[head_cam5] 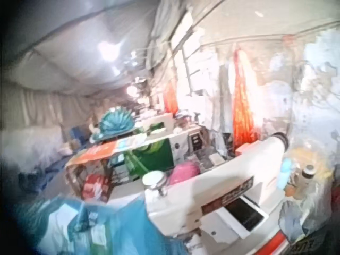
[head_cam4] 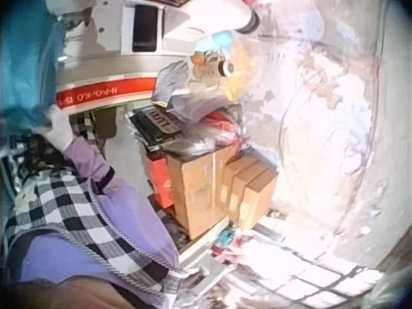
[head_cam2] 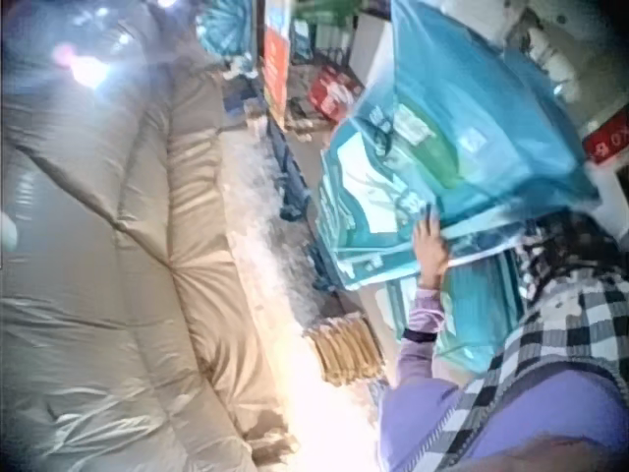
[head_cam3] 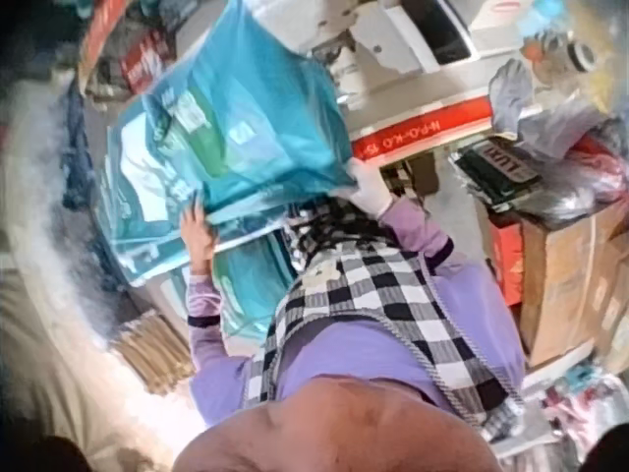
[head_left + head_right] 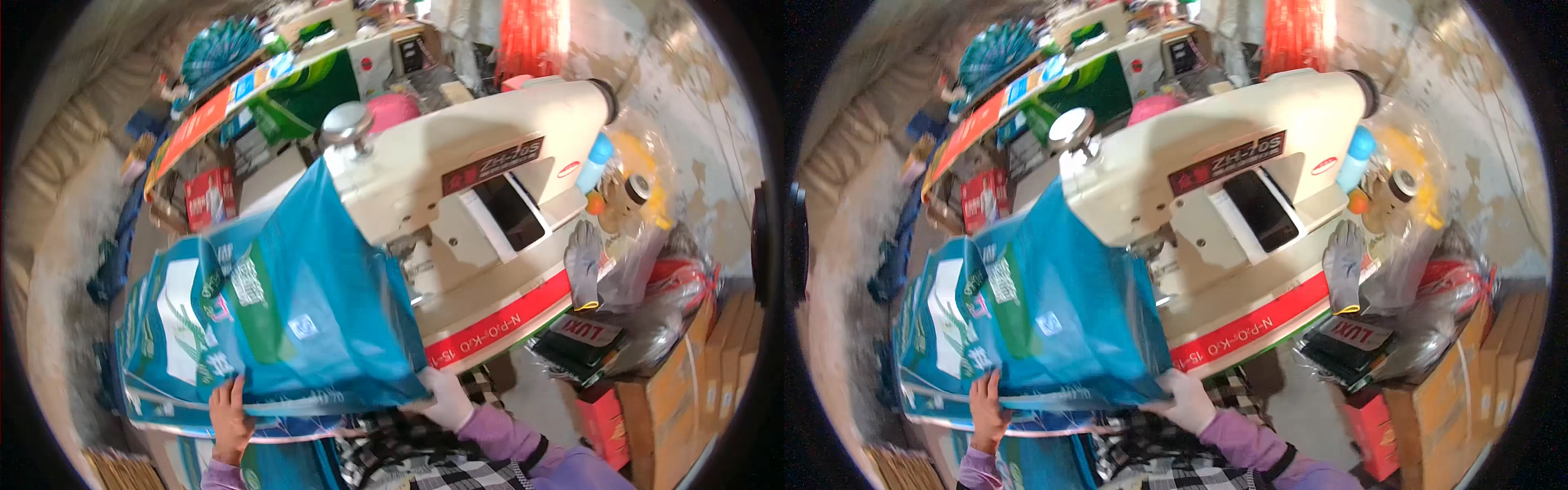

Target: Sew and seal large woven plastic fertilizer bags using an industrial sewing machine in a manufacturing setting.

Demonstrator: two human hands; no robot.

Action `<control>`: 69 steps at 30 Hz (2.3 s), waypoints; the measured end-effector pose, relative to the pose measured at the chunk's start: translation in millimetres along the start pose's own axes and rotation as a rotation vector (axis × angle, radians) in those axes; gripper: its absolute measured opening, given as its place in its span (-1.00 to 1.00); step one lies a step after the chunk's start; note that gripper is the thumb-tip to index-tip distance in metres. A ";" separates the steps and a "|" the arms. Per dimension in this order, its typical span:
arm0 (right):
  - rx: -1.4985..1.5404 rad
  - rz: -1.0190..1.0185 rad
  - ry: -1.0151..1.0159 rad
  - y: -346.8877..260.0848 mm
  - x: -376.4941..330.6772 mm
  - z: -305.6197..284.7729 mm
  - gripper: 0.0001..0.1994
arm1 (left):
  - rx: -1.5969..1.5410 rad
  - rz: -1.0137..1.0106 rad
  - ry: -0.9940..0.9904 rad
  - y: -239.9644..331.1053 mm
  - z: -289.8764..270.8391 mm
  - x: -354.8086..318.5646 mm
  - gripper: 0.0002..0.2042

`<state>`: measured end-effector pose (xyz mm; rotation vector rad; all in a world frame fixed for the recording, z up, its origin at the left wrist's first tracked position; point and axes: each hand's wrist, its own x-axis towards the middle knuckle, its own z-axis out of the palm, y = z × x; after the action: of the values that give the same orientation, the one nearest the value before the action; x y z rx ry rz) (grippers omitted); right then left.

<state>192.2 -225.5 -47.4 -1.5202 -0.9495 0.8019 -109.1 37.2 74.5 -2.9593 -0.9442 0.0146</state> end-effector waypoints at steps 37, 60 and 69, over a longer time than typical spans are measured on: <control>-0.428 -0.375 -0.103 -27.8 129.2 86.9 -0.43 | -1.092 -1.458 1.042 51.5 149.7 -236.6 -0.84; 0.020 -0.328 0.047 -63.0 47.6 73.5 -0.86 | -0.131 -0.278 0.151 24.0 125.4 95.9 -0.32; -0.547 -0.335 -0.266 -52.1 46.8 123.1 -0.48 | -0.066 -1.200 0.598 8.5 48.1 -183.8 -0.11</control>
<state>96.9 -126.1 -14.1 -1.6657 -1.6733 0.5283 -254.9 -74.6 25.8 -1.7396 -2.2929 -0.8395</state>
